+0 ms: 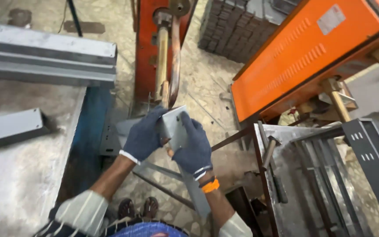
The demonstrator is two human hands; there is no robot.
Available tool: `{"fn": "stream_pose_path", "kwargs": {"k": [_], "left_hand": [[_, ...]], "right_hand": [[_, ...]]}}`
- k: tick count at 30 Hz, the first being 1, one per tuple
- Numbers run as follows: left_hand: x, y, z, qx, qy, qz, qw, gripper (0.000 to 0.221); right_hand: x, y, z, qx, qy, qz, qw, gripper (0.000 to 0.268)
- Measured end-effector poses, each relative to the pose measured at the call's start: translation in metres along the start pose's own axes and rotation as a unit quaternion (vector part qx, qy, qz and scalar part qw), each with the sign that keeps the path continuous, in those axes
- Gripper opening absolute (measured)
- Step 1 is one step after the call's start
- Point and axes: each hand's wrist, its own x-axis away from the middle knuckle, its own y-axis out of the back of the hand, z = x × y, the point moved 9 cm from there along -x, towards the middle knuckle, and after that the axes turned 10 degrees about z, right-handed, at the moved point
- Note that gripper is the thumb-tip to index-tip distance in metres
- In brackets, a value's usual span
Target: Assembling and spot-welding sheet metal components to create an enclosure or housing.
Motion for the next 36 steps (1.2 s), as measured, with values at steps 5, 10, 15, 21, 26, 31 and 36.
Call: {"fn": "stream_pose_path", "kwargs": {"k": [5, 10, 15, 21, 26, 31, 36], "left_hand": [[0.019, 0.016, -0.026, 0.069, 0.045, -0.024, 0.996, 0.085], [0.028, 0.026, -0.029, 0.105, 0.077, -0.065, 0.989, 0.083], [0.031, 0.028, -0.016, 0.211, 0.062, -0.032, 0.975, 0.076], [0.042, 0.04, -0.007, 0.151, 0.094, 0.029, 0.984, 0.039], [0.057, 0.04, -0.027, 0.063, -0.031, -0.063, 0.996, 0.046], [0.095, 0.0, 0.03, 0.057, 0.021, -0.114, 0.992, 0.032], [0.125, -0.007, 0.085, 0.086, 0.293, -0.123, 0.944, 0.043]], "right_hand": [[0.02, 0.024, 0.035, 0.061, 0.068, -0.067, 0.994, 0.099], [0.018, 0.041, 0.056, 0.106, 0.078, -0.067, 0.989, 0.096], [0.022, 0.038, 0.067, 0.146, 0.11, -0.047, 0.982, 0.088], [0.033, 0.035, 0.073, 0.117, 0.103, -0.039, 0.987, 0.086], [0.044, 0.032, 0.069, 0.094, 0.095, -0.038, 0.99, 0.089], [0.057, 0.032, 0.064, 0.077, 0.067, -0.034, 0.994, 0.092], [0.07, 0.045, 0.069, 0.069, 0.052, -0.028, 0.996, 0.093]]}}
